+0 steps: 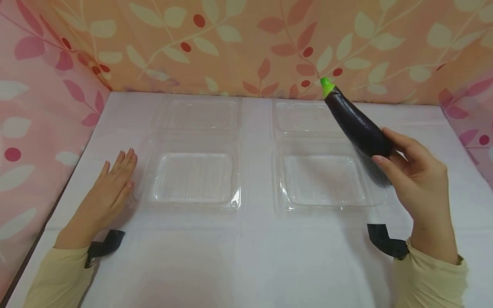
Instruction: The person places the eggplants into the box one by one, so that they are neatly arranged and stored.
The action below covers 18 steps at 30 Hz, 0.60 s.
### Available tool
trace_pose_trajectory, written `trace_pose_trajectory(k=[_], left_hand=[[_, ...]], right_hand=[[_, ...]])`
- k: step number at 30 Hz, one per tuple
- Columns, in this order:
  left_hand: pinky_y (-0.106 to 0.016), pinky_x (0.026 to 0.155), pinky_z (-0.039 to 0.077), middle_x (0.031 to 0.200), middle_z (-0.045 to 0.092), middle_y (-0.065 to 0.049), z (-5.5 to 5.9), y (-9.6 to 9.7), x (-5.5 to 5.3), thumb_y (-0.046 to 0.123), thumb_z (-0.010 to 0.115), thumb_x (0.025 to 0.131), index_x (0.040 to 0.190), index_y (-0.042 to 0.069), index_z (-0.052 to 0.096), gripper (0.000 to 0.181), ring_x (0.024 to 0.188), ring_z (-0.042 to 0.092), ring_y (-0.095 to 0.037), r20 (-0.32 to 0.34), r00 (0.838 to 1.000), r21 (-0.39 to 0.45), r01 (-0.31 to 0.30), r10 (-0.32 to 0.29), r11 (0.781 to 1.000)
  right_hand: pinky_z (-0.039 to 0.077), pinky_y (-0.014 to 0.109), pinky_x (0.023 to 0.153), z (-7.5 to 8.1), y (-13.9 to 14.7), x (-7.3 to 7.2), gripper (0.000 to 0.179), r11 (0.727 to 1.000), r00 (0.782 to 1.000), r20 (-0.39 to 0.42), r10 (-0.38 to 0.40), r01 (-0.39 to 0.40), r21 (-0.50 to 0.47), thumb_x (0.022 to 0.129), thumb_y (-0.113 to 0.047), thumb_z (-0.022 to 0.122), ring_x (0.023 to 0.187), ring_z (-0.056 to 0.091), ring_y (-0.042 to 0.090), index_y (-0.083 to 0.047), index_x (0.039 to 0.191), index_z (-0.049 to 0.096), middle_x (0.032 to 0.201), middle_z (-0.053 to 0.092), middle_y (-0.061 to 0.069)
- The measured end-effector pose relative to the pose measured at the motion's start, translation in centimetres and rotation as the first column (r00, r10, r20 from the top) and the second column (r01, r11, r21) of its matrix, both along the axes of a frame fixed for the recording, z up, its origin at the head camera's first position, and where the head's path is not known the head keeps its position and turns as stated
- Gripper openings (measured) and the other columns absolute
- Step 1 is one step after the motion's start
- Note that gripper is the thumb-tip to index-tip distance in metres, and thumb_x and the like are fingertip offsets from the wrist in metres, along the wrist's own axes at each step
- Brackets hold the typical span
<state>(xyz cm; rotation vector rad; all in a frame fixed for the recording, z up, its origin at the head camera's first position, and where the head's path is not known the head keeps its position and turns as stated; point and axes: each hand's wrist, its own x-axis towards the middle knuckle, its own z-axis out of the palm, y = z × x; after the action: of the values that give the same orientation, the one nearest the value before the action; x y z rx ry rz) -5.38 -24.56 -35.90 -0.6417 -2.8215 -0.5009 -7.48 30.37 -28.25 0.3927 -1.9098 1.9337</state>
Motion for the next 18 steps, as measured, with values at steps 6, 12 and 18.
trace_pose_trajectory(k=[6,12,18], left_hand=[[-0.053,0.112,0.004,0.153,0.02,-0.02,-0.1,0.0,-0.1,0.021,0.035,0.102,0.146,-0.006,0.022,0.054,0.143,0.009,-0.027,0.001,1.0,0.005,0.004,-0.004,1.0],[-0.053,0.112,0.005,0.153,0.02,-0.019,0.0,0.1,-0.2,0.021,0.037,0.101,0.147,-0.005,0.022,0.054,0.143,0.01,-0.028,0.002,1.0,0.0,0.003,-0.003,1.0],[-0.054,0.112,0.005,0.153,0.02,-0.019,0.2,0.2,-0.3,0.018,0.039,0.1,0.147,-0.005,0.022,0.055,0.143,0.009,-0.028,0.01,1.0,-0.01,-0.002,0.002,1.0]], right_hand=[[0.047,0.015,0.084,0.2,-1.1,0.2,0.044,0.98,0.999,-0.035,0.018,-0.011,0.201,0.078,0.02,0.062,0.103,0.061,0.015,0.021,0.12,0.052,0.118,0.064,0.012],[0.047,0.014,0.082,0.0,-2.1,0.4,0.043,0.968,0.996,-0.027,0.085,-0.076,0.238,0.079,0.018,0.063,0.1,0.063,0.014,0.02,0.12,0.052,0.118,0.064,0.012],[0.047,0.015,0.084,-0.3,-3.6,0.4,0.044,0.945,0.987,-0.047,0.156,-0.135,0.299,0.08,0.01,0.067,0.104,0.061,0.015,0.021,0.12,0.051,0.123,0.06,0.014]])
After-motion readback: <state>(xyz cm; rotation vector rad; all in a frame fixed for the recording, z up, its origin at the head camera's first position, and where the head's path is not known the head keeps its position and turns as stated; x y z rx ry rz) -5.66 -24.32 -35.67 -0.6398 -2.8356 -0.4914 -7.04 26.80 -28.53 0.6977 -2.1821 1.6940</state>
